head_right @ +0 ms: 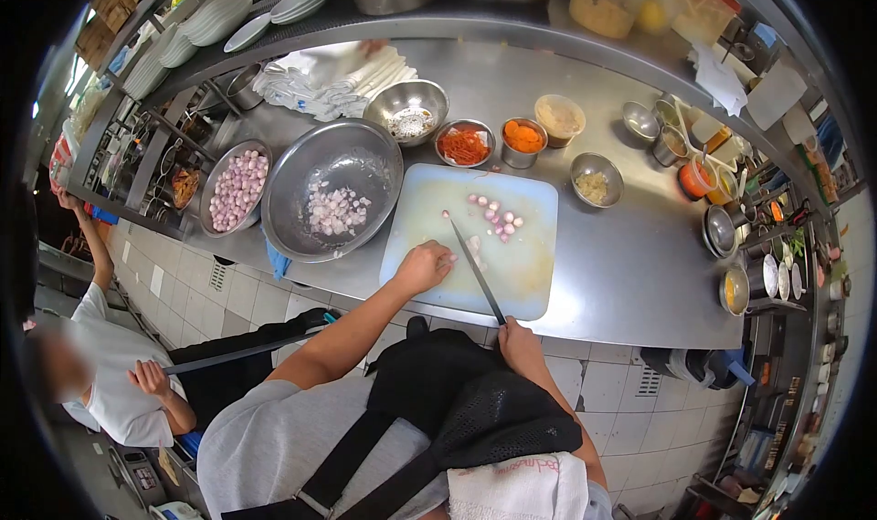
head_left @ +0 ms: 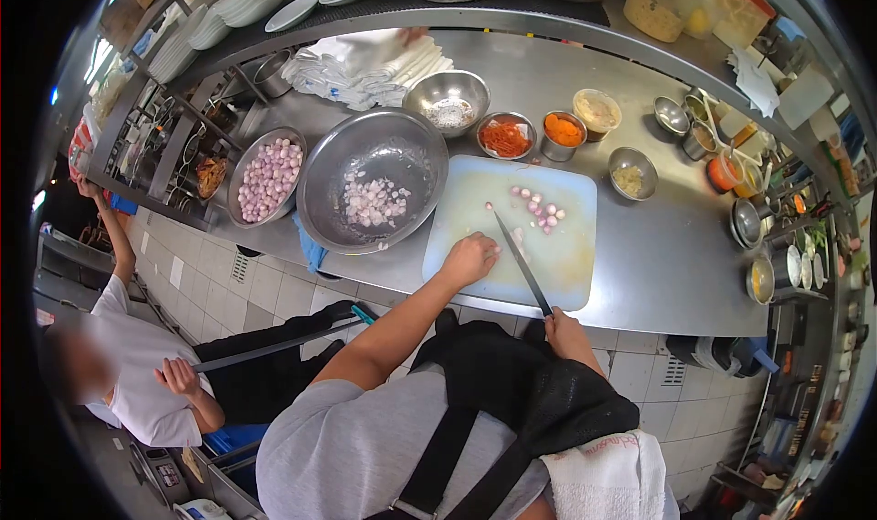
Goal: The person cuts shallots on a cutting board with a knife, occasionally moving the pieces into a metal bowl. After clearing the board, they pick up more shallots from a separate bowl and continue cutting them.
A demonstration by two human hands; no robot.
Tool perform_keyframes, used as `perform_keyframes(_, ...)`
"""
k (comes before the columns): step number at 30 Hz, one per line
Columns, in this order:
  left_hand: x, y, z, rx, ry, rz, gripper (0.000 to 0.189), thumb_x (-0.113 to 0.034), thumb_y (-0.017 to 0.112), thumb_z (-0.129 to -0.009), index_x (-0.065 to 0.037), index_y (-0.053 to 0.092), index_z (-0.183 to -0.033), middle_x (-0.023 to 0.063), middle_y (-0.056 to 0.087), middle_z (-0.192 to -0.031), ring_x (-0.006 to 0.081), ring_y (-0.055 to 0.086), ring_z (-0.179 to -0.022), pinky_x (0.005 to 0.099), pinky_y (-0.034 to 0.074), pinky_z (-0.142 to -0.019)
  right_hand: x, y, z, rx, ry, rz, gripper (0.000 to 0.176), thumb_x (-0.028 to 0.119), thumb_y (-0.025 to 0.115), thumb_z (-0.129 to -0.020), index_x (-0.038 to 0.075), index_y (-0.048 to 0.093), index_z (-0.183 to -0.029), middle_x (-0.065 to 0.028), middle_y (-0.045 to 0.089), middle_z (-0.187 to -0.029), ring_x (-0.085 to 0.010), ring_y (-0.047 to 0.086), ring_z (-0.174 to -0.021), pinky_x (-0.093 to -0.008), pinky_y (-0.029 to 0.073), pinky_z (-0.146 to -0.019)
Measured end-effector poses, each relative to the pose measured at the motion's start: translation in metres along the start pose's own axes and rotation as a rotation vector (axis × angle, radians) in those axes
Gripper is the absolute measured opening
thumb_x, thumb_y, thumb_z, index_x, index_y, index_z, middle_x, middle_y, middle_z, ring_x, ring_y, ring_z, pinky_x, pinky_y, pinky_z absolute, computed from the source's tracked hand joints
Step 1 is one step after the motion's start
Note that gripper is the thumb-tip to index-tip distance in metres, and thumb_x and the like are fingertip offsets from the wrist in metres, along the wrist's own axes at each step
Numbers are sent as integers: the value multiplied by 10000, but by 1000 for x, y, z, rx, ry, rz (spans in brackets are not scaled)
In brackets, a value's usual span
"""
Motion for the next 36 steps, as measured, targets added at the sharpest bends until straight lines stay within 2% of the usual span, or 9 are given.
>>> perform_keyframes(1,-1,-3,1,5,1,-1,137,-122,757,-938,-8,780,-1010,155,744,-1016,361,733,-910,444,605,-821,1,0,1,-7,-5,6,270,262,574,-1078,7,646,-1125,-321,729,-929,-532,701,-903,-620,547,-807)
perform_keyframes(3,-8,-11,3,-52,155,78,123,-96,744,-936,3,777,-1001,142,743,-1062,350,732,-948,439,608,-848,-1,4,0,-8,-2,41,266,265,574,-1078,16,643,-1141,-317,732,-924,-527,707,-894,-624,550,-799)
perform_keyframes(4,-3,-8,2,-50,153,79,123,-96,744,-936,3,777,-1001,142,743,-1062,350,732,-948,439,608,-848,-1,5,0,-9,-2,79,264,267,573,-1078,25,640,-1156,-314,734,-919,-521,713,-885,-628,553,-792)
perform_keyframes(6,-1,-1,-1,-7,309,52,110,-51,724,-924,4,778,-1002,124,741,-1094,338,728,-990,434,608,-875,5,2,3,-9,3,117,264,272,577,-1076,32,637,-1170,-306,737,-908,-517,717,-871,-631,555,-785)
perform_keyframes(9,1,0,-5,9,351,57,120,-30,711,-913,5,780,-1005,115,743,-1092,329,726,-1005,432,606,-889,21,-14,14,3,7,189,268,278,582,-1074,41,632,-1190,-290,742,-886,-512,722,-850,-632,560,-773)
perform_keyframes(13,0,-2,-6,48,339,-1,118,-30,709,-913,7,778,-1001,121,742,-1084,332,724,-999,431,605,-891,31,-26,24,22,3,231,269,279,585,-1072,47,630,-1200,-284,739,-866,-509,719,-831,-631,563,-767)
perform_keyframes(16,-3,-2,-4,22,359,23,110,-31,708,-913,10,774,-991,124,743,-1071,332,723,-992,428,606,-888,16,1,8,0,-31,221,262,242,576,-1065,18,618,-1194,-288,748,-869,-503,735,-853,-629,574,-773)
perform_keyframes(25,0,3,-1,-16,388,-14,96,-47,718,-923,18,765,-977,120,748,-1065,329,726,-967,427,612,-867,18,4,1,-22,-51,228,260,245,583,-1063,33,624,-1209,-276,749,-853,-500,738,-822,-629,578,-751)
perform_keyframes(36,4,3,0,-19,350,-25,92,-48,717,-921,1,768,-981,118,747,-1081,321,730,-987,425,614,-874,28,-8,6,-1,-62,233,249,248,572,-1069,33,629,-1180,-287,747,-857,-504,737,-815,-628,578,-752)
Point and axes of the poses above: each hand's wrist, its own z-axis away from the middle knuckle, its own y-axis out of the palm, x = y × z, the point moved 5 cm from there along -z, towards the middle knuckle
